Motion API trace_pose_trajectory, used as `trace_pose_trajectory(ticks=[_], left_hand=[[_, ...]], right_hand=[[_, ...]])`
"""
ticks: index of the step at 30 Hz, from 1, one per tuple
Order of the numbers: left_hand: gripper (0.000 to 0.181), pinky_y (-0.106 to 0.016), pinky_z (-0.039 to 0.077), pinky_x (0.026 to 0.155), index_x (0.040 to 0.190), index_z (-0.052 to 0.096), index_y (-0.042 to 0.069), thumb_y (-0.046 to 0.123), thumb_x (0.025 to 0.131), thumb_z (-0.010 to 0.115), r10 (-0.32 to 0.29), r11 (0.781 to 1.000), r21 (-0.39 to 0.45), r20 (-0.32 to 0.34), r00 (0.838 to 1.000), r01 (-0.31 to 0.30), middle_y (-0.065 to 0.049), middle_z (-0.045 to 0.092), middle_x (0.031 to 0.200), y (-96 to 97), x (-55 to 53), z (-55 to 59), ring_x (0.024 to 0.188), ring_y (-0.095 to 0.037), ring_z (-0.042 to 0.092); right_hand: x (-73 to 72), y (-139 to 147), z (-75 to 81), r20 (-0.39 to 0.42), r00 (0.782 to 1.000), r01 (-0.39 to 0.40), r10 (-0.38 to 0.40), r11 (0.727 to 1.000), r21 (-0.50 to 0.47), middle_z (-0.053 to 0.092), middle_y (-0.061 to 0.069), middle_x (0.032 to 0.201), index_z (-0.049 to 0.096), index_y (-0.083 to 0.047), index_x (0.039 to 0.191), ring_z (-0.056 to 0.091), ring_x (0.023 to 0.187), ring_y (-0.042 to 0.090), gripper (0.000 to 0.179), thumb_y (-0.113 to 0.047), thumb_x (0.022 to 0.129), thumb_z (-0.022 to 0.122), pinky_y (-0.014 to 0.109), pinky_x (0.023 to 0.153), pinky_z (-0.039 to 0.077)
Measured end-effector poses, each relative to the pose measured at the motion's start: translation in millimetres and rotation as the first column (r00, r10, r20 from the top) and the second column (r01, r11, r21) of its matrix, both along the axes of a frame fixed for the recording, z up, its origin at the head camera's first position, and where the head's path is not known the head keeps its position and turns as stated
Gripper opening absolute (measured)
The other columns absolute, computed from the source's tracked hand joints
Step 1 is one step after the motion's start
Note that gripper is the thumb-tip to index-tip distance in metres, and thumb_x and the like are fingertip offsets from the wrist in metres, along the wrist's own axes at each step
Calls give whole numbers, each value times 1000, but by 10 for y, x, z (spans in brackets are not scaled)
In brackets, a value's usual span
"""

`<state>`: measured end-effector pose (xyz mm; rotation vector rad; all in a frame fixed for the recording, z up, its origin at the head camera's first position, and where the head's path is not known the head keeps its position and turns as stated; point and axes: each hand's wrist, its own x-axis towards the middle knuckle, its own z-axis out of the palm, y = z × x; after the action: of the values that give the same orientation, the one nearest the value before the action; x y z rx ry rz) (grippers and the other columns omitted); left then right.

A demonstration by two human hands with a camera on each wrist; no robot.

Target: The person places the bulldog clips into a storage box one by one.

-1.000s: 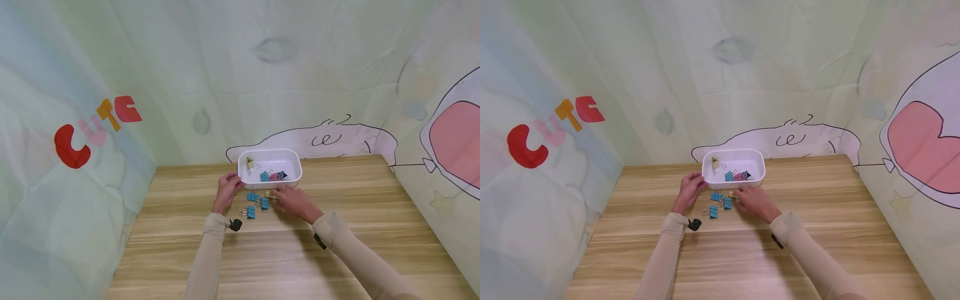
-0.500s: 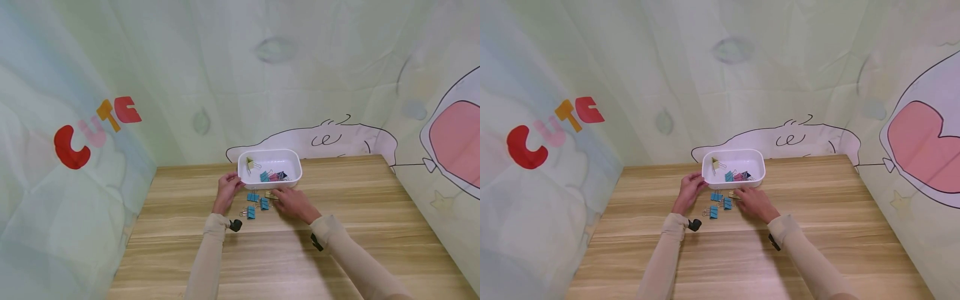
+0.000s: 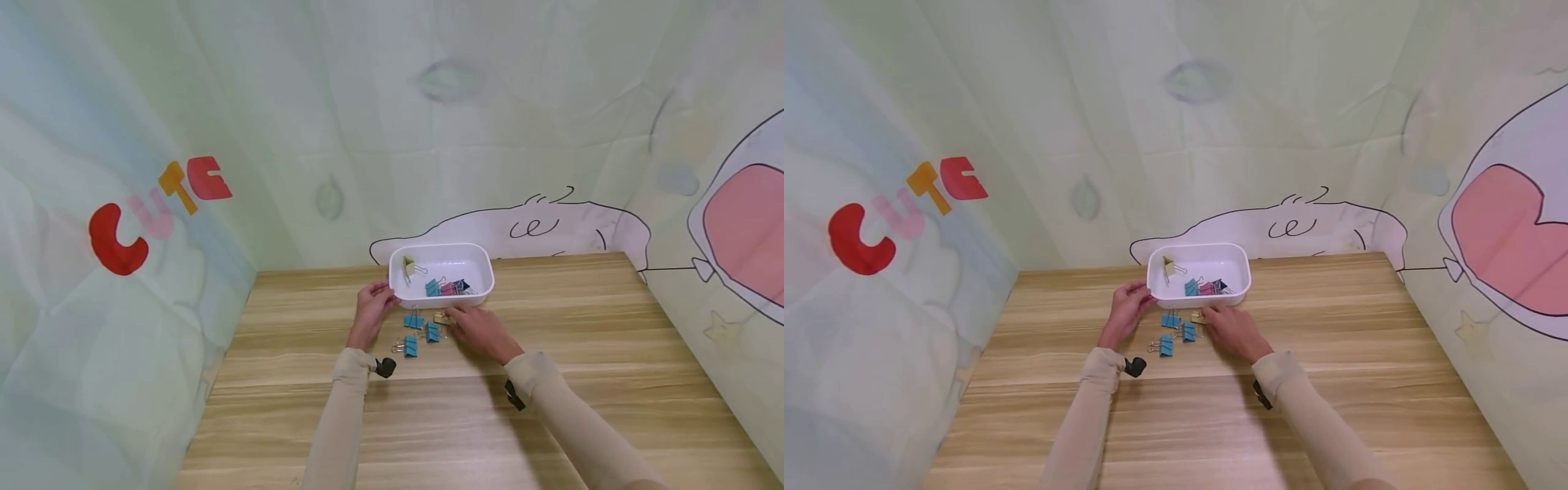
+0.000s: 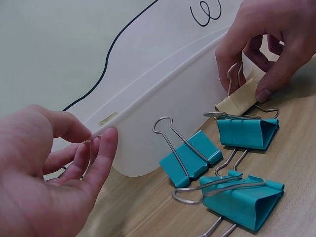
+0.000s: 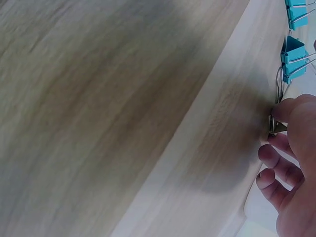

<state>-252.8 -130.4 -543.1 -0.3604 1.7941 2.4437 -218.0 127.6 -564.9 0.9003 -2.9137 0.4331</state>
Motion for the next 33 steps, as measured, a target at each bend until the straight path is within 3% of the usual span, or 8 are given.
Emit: trace_pose_trajectory(ticks=[15,22,33], left_hand=[[39,-34,62,95,140,47,-15,-6,103,55,-5,1000,-17,-2,1000,5,-34,51,135,3,4,9,105,-32,64],[38,-34,62,93,139,46,-18,-8,103,54,-6,999,-33,-26,1000,5,-38,49,136,9,0,-1,112,-41,63],[41,-33,62,95,141,45,-17,-7,103,55,-12,999,-31,-14,1000,12,-37,48,138,6,11,4,118,-44,59]], right_hand=[[-4,-7,21,-23,1000,-9,9,1000,14,63,5,98,64,-11,110,52,75,20,16,-11,96,73,32,57,52],[-3,13,17,-50,998,-30,30,1000,2,61,2,90,62,-12,103,51,70,18,16,-9,92,73,30,51,47],[8,54,56,-46,999,-11,12,1000,6,69,6,103,65,-14,108,57,75,20,19,-12,91,74,33,52,52]])
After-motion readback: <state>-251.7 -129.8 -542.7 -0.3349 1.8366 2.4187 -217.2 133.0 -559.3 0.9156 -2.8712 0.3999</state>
